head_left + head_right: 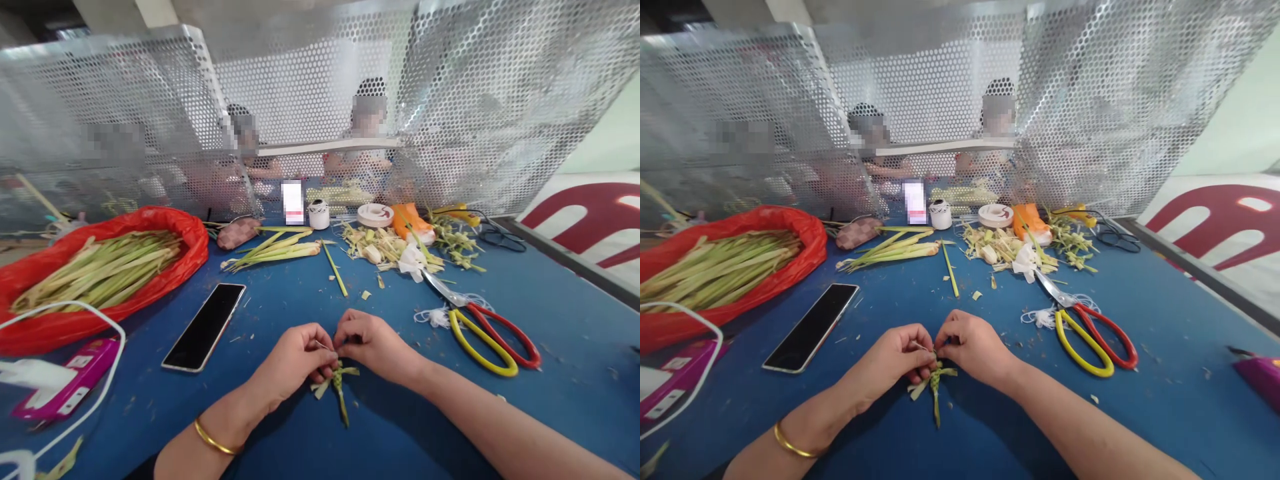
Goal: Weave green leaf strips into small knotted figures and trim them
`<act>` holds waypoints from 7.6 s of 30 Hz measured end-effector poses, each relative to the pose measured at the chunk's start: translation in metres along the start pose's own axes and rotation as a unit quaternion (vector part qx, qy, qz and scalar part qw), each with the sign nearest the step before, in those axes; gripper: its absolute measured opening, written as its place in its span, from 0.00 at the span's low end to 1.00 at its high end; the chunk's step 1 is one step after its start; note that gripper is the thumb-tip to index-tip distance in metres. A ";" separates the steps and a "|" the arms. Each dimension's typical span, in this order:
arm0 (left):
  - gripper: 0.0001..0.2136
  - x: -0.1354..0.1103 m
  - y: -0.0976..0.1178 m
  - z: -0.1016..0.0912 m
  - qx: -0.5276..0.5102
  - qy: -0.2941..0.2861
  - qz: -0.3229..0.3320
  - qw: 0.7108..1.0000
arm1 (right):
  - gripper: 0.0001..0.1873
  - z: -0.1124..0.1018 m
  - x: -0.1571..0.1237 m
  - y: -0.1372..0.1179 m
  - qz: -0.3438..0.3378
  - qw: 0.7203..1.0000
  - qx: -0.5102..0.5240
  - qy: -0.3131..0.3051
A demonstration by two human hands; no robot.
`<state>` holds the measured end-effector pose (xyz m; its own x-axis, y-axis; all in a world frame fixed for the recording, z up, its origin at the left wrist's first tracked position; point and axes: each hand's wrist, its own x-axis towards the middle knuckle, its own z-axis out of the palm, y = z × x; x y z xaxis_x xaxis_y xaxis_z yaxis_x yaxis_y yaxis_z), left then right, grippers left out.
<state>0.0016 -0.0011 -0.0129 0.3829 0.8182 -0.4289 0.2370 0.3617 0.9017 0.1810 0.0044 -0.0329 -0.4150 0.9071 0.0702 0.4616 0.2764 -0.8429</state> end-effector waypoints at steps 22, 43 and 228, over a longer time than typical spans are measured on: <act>0.11 0.003 0.003 -0.003 -0.008 0.017 -0.013 1.000 | 0.02 -0.006 -0.001 -0.009 0.068 0.989 0.122 -0.038; 0.08 0.006 0.002 -0.002 -0.013 0.041 -0.015 0.999 | 0.05 -0.010 -0.009 -0.014 0.031 0.993 0.066 -0.096; 0.04 0.011 -0.002 -0.011 0.080 0.041 0.081 0.993 | 0.12 0.011 0.004 0.002 0.024 0.995 0.100 0.007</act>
<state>-0.0043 0.0123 -0.0186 0.3548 0.8957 -0.2680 0.3200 0.1530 0.9350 0.1717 0.0055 -0.0405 -0.3844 0.9225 0.0340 0.3140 0.1653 -0.9349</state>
